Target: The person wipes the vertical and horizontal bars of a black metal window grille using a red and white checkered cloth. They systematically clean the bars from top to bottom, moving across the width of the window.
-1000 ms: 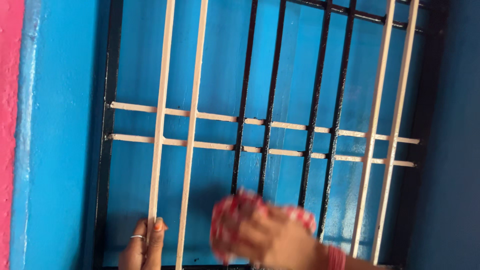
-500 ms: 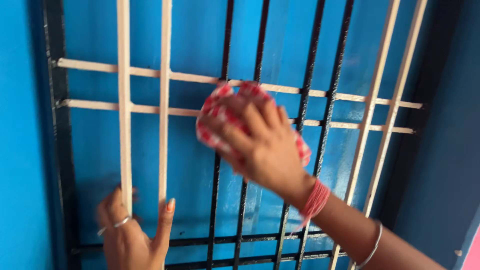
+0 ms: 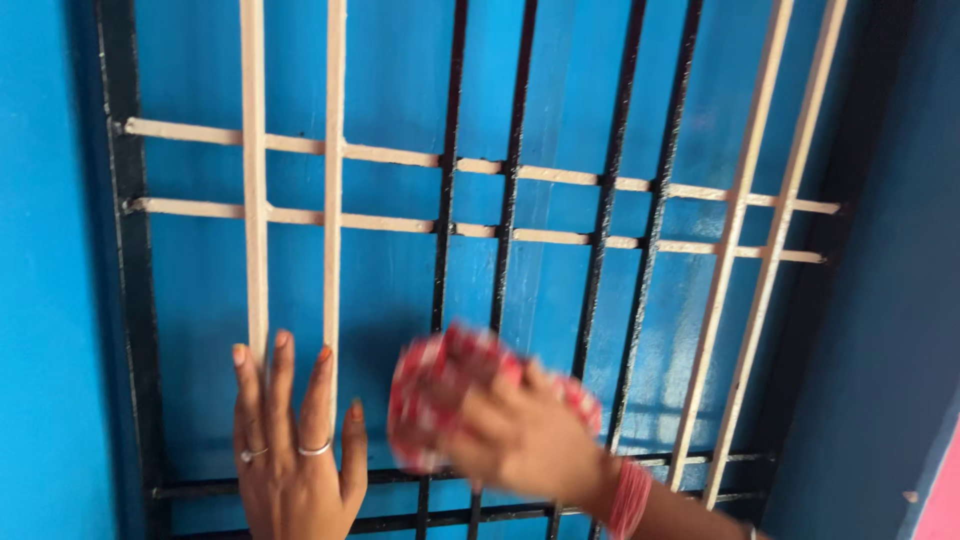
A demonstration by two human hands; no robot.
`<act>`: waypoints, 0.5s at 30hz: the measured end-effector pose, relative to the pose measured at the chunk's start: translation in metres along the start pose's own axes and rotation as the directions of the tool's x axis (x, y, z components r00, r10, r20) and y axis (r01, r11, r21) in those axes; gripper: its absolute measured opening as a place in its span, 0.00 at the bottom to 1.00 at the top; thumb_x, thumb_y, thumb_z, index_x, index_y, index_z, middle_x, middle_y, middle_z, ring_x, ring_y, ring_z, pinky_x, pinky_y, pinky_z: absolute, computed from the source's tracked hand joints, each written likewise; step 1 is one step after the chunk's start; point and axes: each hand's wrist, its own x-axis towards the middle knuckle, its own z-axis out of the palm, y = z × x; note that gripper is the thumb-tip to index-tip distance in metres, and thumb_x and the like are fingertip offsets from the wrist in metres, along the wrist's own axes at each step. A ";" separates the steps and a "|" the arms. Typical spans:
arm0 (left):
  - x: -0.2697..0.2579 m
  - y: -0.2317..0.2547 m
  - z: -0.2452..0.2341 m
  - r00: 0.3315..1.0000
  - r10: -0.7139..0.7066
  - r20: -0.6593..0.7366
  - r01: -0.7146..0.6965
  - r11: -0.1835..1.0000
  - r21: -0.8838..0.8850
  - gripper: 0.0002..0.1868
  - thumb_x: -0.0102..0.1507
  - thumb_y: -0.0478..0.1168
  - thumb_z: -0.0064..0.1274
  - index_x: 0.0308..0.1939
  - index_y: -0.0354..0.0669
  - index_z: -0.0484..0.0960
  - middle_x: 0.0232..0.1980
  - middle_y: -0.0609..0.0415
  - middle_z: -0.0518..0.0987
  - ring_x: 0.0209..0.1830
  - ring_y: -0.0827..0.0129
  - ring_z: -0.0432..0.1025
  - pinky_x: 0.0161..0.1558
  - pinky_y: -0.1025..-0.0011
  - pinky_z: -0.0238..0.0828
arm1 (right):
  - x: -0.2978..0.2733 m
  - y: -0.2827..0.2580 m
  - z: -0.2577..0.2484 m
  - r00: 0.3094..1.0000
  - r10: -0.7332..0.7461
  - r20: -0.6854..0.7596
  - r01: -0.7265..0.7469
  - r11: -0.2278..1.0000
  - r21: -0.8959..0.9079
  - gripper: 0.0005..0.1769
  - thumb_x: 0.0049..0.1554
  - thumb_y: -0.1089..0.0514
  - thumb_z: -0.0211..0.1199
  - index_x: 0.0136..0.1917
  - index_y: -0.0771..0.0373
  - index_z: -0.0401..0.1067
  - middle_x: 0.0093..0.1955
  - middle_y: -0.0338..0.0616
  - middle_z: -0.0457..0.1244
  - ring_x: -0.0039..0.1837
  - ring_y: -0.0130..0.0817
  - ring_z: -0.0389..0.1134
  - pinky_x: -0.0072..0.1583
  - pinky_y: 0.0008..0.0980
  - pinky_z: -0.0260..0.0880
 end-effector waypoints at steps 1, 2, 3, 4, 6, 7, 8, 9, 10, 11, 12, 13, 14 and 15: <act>-0.001 -0.002 0.001 1.000 0.006 0.005 -0.006 1.000 0.002 0.30 0.67 0.43 0.48 0.74 0.46 0.65 0.80 0.39 0.59 0.83 0.34 0.46 0.75 0.42 0.52 | 0.008 0.013 -0.001 0.998 0.051 0.033 -0.051 0.999 0.006 0.36 0.48 0.44 0.76 0.70 0.35 0.72 0.78 0.40 0.56 0.78 0.52 0.54 0.59 0.55 0.64; -0.003 -0.003 0.001 1.000 -0.012 0.021 0.012 1.000 0.016 0.30 0.67 0.43 0.48 0.74 0.47 0.65 0.79 0.39 0.59 0.83 0.35 0.46 0.75 0.42 0.51 | 0.018 0.028 -0.002 0.993 0.101 0.062 -0.102 0.995 0.015 0.41 0.41 0.44 0.77 0.69 0.35 0.73 0.75 0.43 0.57 0.76 0.55 0.54 0.55 0.56 0.63; -0.005 -0.002 0.003 0.999 -0.031 0.036 0.030 0.999 0.031 0.30 0.67 0.42 0.47 0.74 0.48 0.65 0.79 0.40 0.60 0.83 0.36 0.45 0.75 0.42 0.51 | 0.031 0.045 -0.004 0.991 0.128 0.036 -0.126 0.990 -0.058 0.43 0.38 0.45 0.78 0.69 0.35 0.72 0.75 0.42 0.57 0.75 0.54 0.55 0.56 0.57 0.63; -0.006 -0.002 0.003 0.997 -0.047 0.054 0.045 0.998 0.042 0.30 0.66 0.42 0.47 0.73 0.49 0.66 0.79 0.41 0.60 0.82 0.36 0.45 0.75 0.41 0.50 | 0.044 0.060 -0.006 0.987 0.159 0.010 -0.156 0.979 -0.131 0.45 0.36 0.46 0.79 0.69 0.35 0.72 0.74 0.40 0.57 0.74 0.53 0.56 0.58 0.58 0.64; -0.006 -0.003 0.002 0.997 -0.044 0.064 0.040 0.998 0.051 0.29 0.67 0.41 0.46 0.74 0.47 0.65 0.78 0.41 0.60 0.82 0.37 0.44 0.75 0.41 0.49 | 0.070 0.083 -0.010 0.963 0.249 -0.107 -0.256 0.965 -0.057 0.39 0.47 0.45 0.80 0.71 0.37 0.72 0.74 0.40 0.57 0.74 0.52 0.56 0.63 0.56 0.63; -0.005 -0.003 0.003 0.997 -0.041 0.066 0.037 0.998 0.050 0.29 0.67 0.41 0.46 0.74 0.46 0.64 0.78 0.41 0.60 0.82 0.37 0.43 0.75 0.40 0.49 | 0.077 0.088 -0.012 0.942 0.295 -0.161 -0.302 0.953 -0.021 0.36 0.52 0.45 0.80 0.72 0.38 0.71 0.75 0.40 0.57 0.75 0.51 0.56 0.65 0.54 0.63; -0.005 -0.002 0.004 0.997 -0.042 0.068 0.039 0.998 0.049 0.29 0.67 0.41 0.46 0.74 0.46 0.65 0.78 0.41 0.61 0.82 0.37 0.43 0.75 0.40 0.49 | 0.079 0.087 -0.014 0.938 0.305 -0.166 -0.312 0.950 -0.017 0.35 0.53 0.46 0.79 0.72 0.38 0.72 0.75 0.39 0.57 0.74 0.49 0.57 0.66 0.54 0.63; -0.004 -0.002 0.004 0.997 -0.044 0.069 0.041 0.998 0.049 0.29 0.67 0.41 0.46 0.73 0.46 0.65 0.78 0.41 0.61 0.83 0.38 0.43 0.75 0.40 0.48 | 0.081 0.086 -0.015 0.933 0.316 -0.171 -0.322 0.946 -0.013 0.35 0.53 0.46 0.79 0.72 0.38 0.72 0.75 0.38 0.58 0.73 0.47 0.58 0.66 0.53 0.62; -0.005 -0.001 0.003 0.996 -0.051 0.073 0.048 0.998 0.049 0.29 0.67 0.41 0.46 0.73 0.46 0.65 0.78 0.41 0.62 0.83 0.38 0.42 0.75 0.40 0.48 | 0.081 0.084 -0.015 0.930 0.326 -0.171 -0.331 0.944 -0.005 0.34 0.54 0.47 0.78 0.72 0.38 0.72 0.75 0.36 0.59 0.72 0.46 0.58 0.67 0.52 0.62; -0.006 -0.001 0.002 0.996 -0.058 0.072 0.055 0.998 0.043 0.29 0.67 0.41 0.46 0.73 0.46 0.65 0.78 0.42 0.62 0.83 0.38 0.42 0.75 0.41 0.49 | 0.079 0.081 -0.013 0.933 0.322 -0.160 -0.325 0.946 0.007 0.33 0.53 0.46 0.77 0.71 0.39 0.73 0.74 0.38 0.59 0.71 0.47 0.58 0.64 0.52 0.61; -0.005 -0.001 0.001 0.996 -0.058 0.072 0.056 0.998 0.034 0.28 0.67 0.40 0.46 0.73 0.46 0.65 0.77 0.42 0.63 0.83 0.38 0.42 0.76 0.41 0.49 | 0.076 0.077 -0.010 0.934 0.324 -0.153 -0.325 0.945 0.015 0.32 0.53 0.46 0.77 0.70 0.40 0.73 0.74 0.40 0.59 0.71 0.48 0.58 0.62 0.51 0.61; -0.005 0.001 0.000 0.996 -0.057 0.072 0.056 0.998 0.024 0.28 0.68 0.39 0.46 0.73 0.46 0.66 0.77 0.42 0.64 0.84 0.38 0.43 0.76 0.41 0.50 | 0.072 0.072 -0.008 0.934 0.325 -0.146 -0.326 0.945 0.023 0.31 0.52 0.45 0.77 0.69 0.41 0.74 0.73 0.42 0.59 0.70 0.50 0.58 0.60 0.51 0.60; -0.003 0.002 0.000 0.996 -0.058 0.069 0.056 0.998 0.024 0.28 0.67 0.39 0.47 0.72 0.46 0.66 0.76 0.42 0.65 0.84 0.38 0.43 0.76 0.41 0.50 | 0.066 0.068 -0.006 0.944 0.306 -0.126 -0.307 0.952 0.017 0.31 0.52 0.46 0.77 0.68 0.40 0.74 0.73 0.42 0.59 0.71 0.50 0.58 0.60 0.51 0.60; -0.001 0.002 -0.001 0.996 -0.059 0.066 0.057 0.998 0.023 0.28 0.67 0.39 0.48 0.72 0.45 0.67 0.76 0.42 0.66 0.84 0.38 0.43 0.76 0.41 0.50 | 0.058 0.060 -0.004 0.952 0.287 -0.106 -0.287 0.958 0.012 0.31 0.51 0.46 0.76 0.67 0.39 0.73 0.73 0.42 0.59 0.71 0.50 0.57 0.60 0.52 0.60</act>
